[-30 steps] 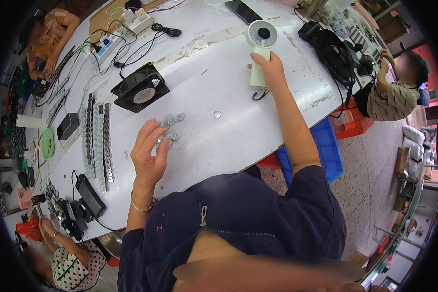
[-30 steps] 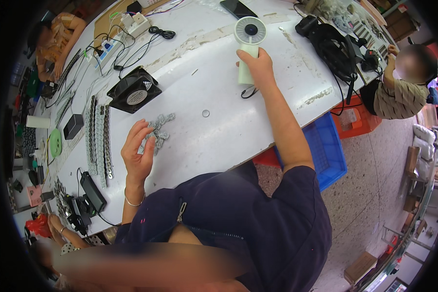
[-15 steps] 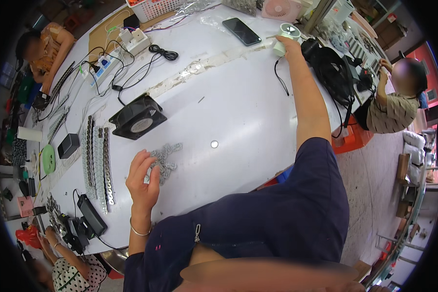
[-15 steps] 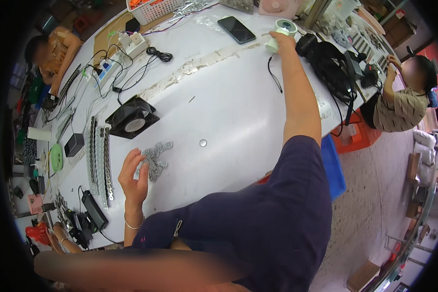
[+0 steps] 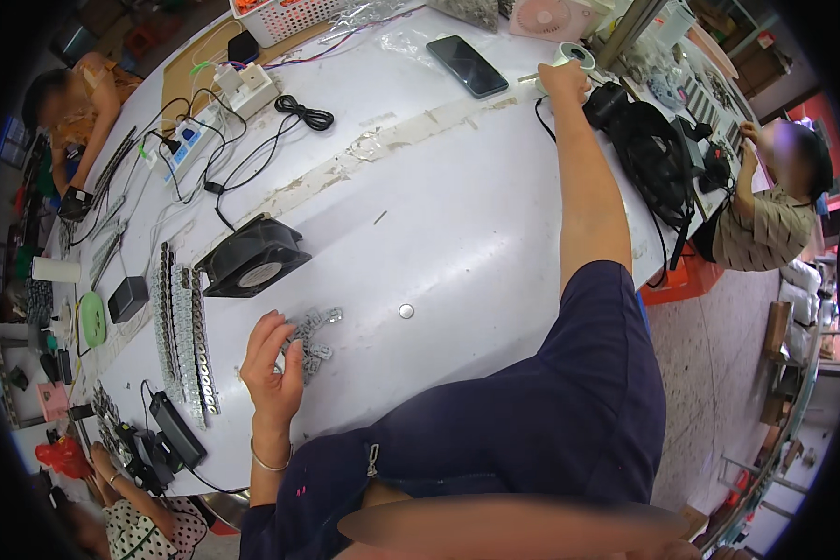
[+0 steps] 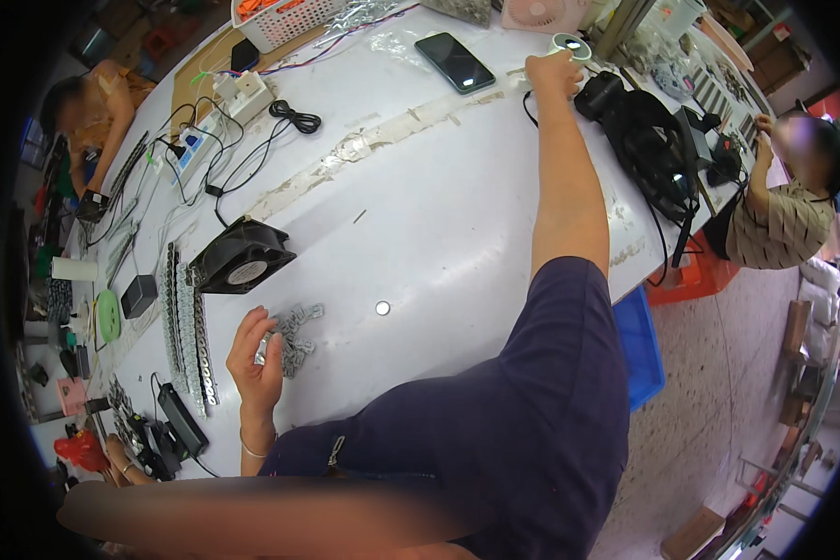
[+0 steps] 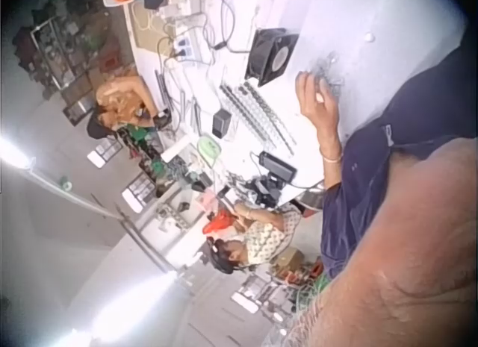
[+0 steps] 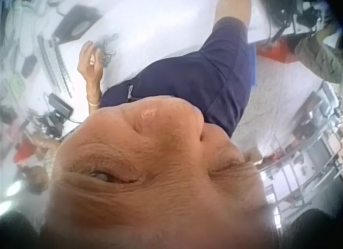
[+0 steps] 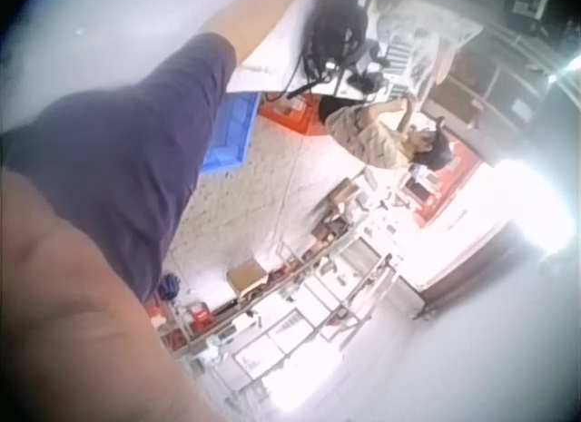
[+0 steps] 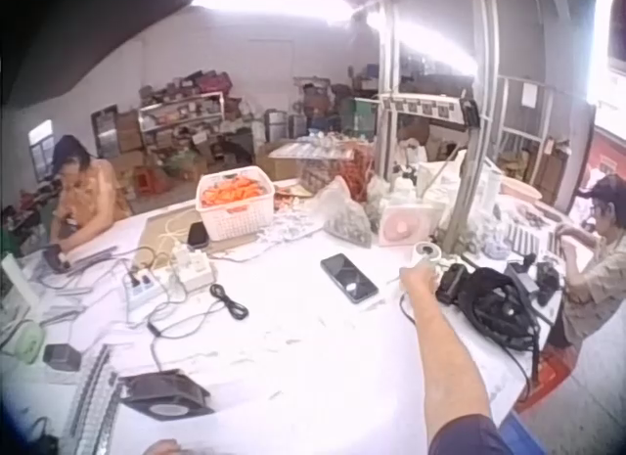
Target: Assembling small metal components by hand at a workstation.
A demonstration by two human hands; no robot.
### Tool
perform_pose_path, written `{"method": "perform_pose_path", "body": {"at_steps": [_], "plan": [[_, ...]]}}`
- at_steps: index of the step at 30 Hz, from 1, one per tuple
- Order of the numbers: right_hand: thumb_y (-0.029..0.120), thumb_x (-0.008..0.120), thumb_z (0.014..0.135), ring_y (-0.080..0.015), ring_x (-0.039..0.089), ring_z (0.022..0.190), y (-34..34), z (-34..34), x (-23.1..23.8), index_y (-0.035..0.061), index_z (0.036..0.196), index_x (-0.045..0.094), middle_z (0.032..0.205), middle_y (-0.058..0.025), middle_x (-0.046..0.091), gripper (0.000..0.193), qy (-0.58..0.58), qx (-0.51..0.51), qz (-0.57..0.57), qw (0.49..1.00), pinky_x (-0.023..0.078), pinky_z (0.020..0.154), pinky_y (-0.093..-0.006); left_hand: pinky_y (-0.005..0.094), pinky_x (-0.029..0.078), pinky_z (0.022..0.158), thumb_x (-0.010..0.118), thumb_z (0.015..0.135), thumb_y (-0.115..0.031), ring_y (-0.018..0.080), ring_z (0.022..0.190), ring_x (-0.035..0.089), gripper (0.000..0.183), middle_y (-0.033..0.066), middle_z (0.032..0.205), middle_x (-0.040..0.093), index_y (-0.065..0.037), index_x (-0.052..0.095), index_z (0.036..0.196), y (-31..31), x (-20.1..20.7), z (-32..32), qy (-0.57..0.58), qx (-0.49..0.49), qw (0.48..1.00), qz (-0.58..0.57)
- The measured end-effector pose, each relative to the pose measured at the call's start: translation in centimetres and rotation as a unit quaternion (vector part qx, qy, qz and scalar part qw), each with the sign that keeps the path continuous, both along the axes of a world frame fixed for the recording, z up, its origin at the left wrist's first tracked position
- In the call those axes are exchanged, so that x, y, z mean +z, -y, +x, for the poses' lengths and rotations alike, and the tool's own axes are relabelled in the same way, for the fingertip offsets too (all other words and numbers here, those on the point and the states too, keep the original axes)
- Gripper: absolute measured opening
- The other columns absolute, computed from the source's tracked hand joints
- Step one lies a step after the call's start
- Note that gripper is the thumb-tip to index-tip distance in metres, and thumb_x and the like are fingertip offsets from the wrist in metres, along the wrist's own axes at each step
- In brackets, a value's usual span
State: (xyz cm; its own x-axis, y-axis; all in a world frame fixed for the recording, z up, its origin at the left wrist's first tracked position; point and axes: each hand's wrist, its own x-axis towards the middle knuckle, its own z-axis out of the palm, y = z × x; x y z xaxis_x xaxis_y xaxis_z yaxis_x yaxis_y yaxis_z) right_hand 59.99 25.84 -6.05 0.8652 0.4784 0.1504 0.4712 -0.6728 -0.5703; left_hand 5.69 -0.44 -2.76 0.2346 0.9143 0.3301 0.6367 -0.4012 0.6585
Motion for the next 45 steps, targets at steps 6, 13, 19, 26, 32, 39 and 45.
{"method": "perform_pose_path", "body": {"at_steps": [6, 13, 19, 26, 32, 39, 45], "plan": [[0.028, 0.065, 0.074, -0.042, 0.045, 0.116, 0.9, -1.8, -2.3, -0.0004, 0.131, 0.038, 0.123, -0.0278, 0.045, 0.069, 0.036, 0.042, 0.06, 0.997, 0.039, 0.097, -0.049, 0.0362, 0.047, 0.091, 0.064, 0.078, 0.002, 0.0323, 0.107, 0.06, 0.019, 0.018, 0.11, 0.062, 0.002, 0.065, 0.096, -0.4, -0.2, 0.4, 0.006, -0.016, 1.0, -0.005], [0.024, 0.068, 0.076, -0.0334, 0.053, 0.113, 0.8, -1.6, -3.9, 0.0048, 0.119, 0.048, 0.118, -0.0159, 0.052, 0.051, 0.093, 0.178, 0.035, 0.979, 0.045, 0.091, -0.0475, 0.0368, 0.046, 0.092, 0.064, 0.078, 0.002, 0.0326, 0.108, 0.06, 0.019, 0.0183, 0.11, 0.063, 0.002, 0.065, 0.097, -0.5, -0.2, 0.6, 0.008, -0.027, 1.0, -0.003], [0.026, 0.064, 0.079, -0.0326, 0.052, 0.114, 3.4, -4.5, -3.9, 0.0047, 0.123, 0.051, 0.129, -0.0158, 0.051, 0.05, 0.168, 0.165, 0.081, 0.969, 0.044, 0.091, -0.0471, 0.0376, 0.046, 0.093, 0.064, 0.078, 0.002, 0.0329, 0.107, 0.06, 0.019, 0.0183, 0.11, 0.063, 0.002, 0.065, 0.097, -0.5, 0.5, 0.4, 0.005, -0.047, 0.999, 0.026], [0.025, 0.063, 0.08, -0.0307, 0.059, 0.103, 11.3, -9.7, -2.9, 0.0083, 0.102, 0.067, 0.103, -0.0122, 0.067, 0.028, 0.164, 0.319, 0.1, 0.928, 0.046, 0.088, -0.0451, 0.0376, 0.047, 0.092, 0.065, 0.078, 0.002, 0.0337, 0.105, 0.061, 0.019, 0.0192, 0.109, 0.063, 0.002, 0.065, 0.097, 1.0, 0.5, -0.7, 0.006, -0.059, 0.998, 0.025], [0.017, 0.061, 0.087, -0.0156, 0.063, 0.073, 19.1, -14.6, 0.0, 0.0026, 0.101, 0.067, 0.081, -0.008, 0.069, 0.022, 0.009, 0.472, 0.091, 0.877, 0.05, 0.07, -0.0262, 0.0362, 0.049, 0.089, 0.067, 0.078, 0.0, 0.0337, 0.102, 0.062, 0.021, 0.0185, 0.107, 0.064, 0.0, 0.065, 0.099, 1.4, 0.1, -1.6, -0.01, -0.061, 0.996, 0.071], [0.014, 0.067, 0.082, -0.0136, 0.057, 0.068, 27.1, -24.4, 1.8, 0.0026, 0.103, 0.067, 0.084, -0.007, 0.064, 0.024, -0.151, 0.559, -0.041, 0.814, 0.048, 0.065, -0.0265, 0.0379, 0.046, 0.089, 0.068, 0.075, -0.001, 0.0342, 0.105, 0.057, 0.026, 0.0171, 0.106, 0.061, -0.001, 0.064, 0.101, 1.1, -2.1, -3.5, -0.038, -0.029, 0.997, 0.057], [0.016, 0.07, 0.079, -0.0199, 0.058, 0.07, 27.4, -29.4, 0.9, 0.0041, 0.101, 0.067, 0.086, -0.0083, 0.063, 0.026, -0.015, 0.574, -0.059, 0.817, 0.049, 0.067, -0.0306, 0.04, 0.046, 0.087, 0.068, 0.075, -0.005, 0.0333, 0.103, 0.055, 0.028, 0.0156, 0.103, 0.061, -0.002, 0.064, 0.103, 0.8, -3.6, -5.1, -0.092, -0.019, 0.992, 0.079]]}}
